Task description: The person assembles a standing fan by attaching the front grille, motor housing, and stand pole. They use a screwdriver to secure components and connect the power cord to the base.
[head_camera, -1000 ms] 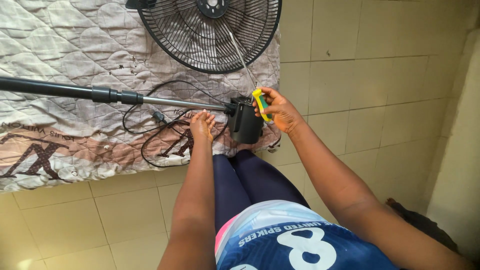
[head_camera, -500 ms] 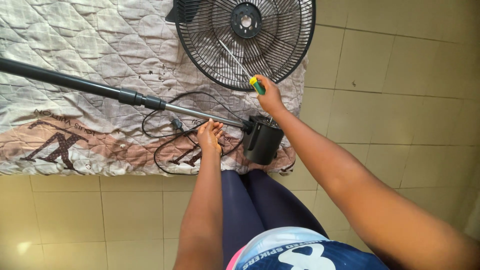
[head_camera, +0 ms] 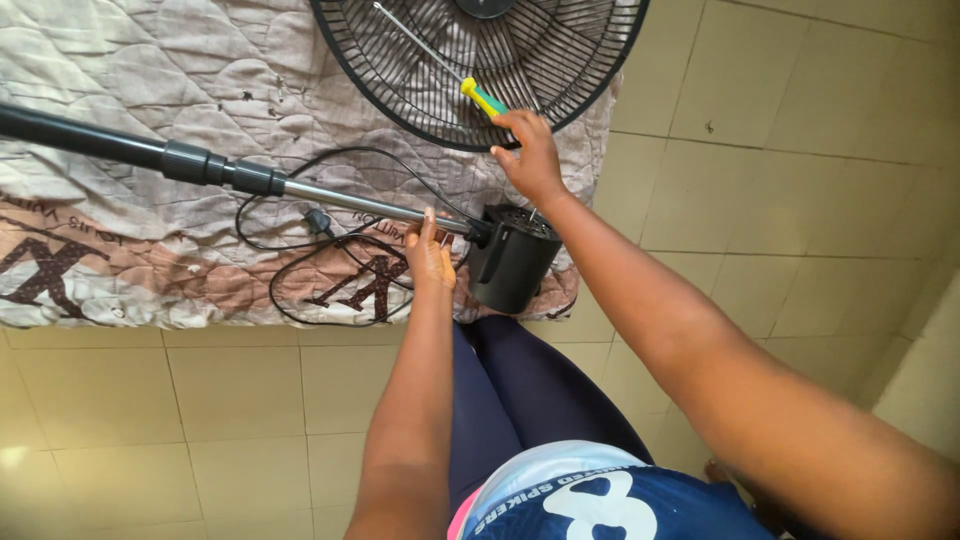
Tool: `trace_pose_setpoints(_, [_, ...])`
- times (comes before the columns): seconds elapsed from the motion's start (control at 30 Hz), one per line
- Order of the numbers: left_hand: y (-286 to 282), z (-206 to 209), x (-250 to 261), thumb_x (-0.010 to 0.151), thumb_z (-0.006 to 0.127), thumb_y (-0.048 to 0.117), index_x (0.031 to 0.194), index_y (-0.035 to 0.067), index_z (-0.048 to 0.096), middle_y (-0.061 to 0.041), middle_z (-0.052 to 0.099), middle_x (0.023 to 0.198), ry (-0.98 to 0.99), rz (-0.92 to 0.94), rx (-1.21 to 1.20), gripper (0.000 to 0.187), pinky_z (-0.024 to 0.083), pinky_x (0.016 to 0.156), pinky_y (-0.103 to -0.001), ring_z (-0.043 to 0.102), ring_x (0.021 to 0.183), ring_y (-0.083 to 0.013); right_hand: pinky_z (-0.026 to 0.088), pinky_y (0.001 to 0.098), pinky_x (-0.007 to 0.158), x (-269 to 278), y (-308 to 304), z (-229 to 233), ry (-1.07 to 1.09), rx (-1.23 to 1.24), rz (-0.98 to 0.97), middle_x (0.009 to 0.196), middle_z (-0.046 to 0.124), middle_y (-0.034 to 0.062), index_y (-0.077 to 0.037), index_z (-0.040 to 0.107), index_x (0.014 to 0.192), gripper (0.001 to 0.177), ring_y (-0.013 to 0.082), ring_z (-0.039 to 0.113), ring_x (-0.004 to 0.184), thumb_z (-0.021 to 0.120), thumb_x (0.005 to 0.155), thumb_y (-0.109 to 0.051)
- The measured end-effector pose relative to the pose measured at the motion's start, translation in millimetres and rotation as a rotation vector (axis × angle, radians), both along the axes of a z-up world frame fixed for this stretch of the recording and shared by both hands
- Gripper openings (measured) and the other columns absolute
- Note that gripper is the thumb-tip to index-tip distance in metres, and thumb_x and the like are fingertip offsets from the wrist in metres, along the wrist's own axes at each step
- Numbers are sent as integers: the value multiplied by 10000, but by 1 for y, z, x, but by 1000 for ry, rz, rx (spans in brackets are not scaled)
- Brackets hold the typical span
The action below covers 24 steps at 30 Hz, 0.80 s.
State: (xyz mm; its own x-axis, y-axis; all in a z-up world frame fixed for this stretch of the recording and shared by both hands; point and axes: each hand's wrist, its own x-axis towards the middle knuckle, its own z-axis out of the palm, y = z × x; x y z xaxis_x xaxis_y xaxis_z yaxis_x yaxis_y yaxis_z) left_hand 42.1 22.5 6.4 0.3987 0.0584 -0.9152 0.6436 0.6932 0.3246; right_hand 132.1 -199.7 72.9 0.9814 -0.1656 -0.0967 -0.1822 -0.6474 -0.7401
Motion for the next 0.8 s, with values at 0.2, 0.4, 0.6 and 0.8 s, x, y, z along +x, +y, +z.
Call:
trace_pose_setpoints(0.2, [-17, -16, 11, 922, 741, 340, 1004, 70, 549, -78, 590, 803, 7, 125, -19, 341, 549, 763, -394, 615, 749, -219, 451, 465, 1058, -82, 7, 61, 109, -9, 105, 1229, 655, 107, -91, 687, 1133, 412, 352, 586, 1195, 852, 784, -235])
trace_pose_setpoints(0.4, [-23, -27, 20, 906, 730, 477, 767, 115, 449, -54, 448, 614, 65, 202, -12, 479, 454, 558, -363, 470, 554, -199, 367, 540, 1079, -78, 27, 58, 202, -151, 421, 1324, 622, 129, -91, 708, 1178, 695, 372, 469, 1330, 912, 601, -420])
trace_pose_setpoints(0.6, [-12, -18, 11, 908, 750, 483, 712, 137, 427, -42, 422, 561, 90, 214, -21, 513, 429, 538, -348, 433, 520, -188, 452, 528, 1055, -34, 37, 18, 836, -204, 847, 1272, 693, 53, -183, 731, 1207, 693, 309, 576, 1283, 855, 640, -561])
trace_pose_setpoints(0.8, [1, -5, 6, 961, 704, 450, 679, 121, 442, -50, 429, 573, -56, 182, -120, 506, 453, 580, -355, 460, 546, -193, 554, 452, 908, -30, 61, -14, 1071, -135, 916, 1110, 755, 94, -178, 728, 1198, 685, 310, 712, 1051, 854, 634, -545])
